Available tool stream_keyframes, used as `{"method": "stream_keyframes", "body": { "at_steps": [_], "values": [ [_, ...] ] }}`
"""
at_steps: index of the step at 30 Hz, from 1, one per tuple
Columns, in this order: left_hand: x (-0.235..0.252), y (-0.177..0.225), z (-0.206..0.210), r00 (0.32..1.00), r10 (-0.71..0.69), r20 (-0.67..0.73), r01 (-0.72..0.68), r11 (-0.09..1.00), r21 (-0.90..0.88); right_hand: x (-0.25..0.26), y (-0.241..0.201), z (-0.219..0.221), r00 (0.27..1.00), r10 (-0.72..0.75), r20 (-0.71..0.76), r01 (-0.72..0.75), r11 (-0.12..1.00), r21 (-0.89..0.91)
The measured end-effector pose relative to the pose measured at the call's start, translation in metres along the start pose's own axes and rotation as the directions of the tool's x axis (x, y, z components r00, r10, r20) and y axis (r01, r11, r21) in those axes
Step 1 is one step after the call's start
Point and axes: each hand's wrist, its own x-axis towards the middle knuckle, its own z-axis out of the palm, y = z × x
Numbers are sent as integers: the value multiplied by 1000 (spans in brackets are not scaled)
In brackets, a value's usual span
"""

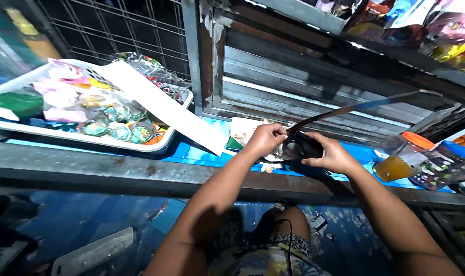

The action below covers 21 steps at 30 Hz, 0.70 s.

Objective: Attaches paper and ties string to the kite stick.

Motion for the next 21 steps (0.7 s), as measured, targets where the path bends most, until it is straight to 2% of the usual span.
{"method": "stream_keyframes", "body": {
  "at_steps": [7,12,17,21],
  "values": [
    [-1,9,-4,997,-75,22,73,995,74,0,-1,-1,1000,-20,10,19,999,48],
    [0,2,-3,999,-28,34,27,999,35,-2,-1,2,1000,8,16,-11,984,177],
    [1,3,-6,989,-142,52,148,979,-143,-4,-2,4,997,66,29,-72,920,385],
    [1,4,-6,983,-159,88,168,979,-116,-5,-2,5,997,67,31,-74,886,458]
  ]
}}
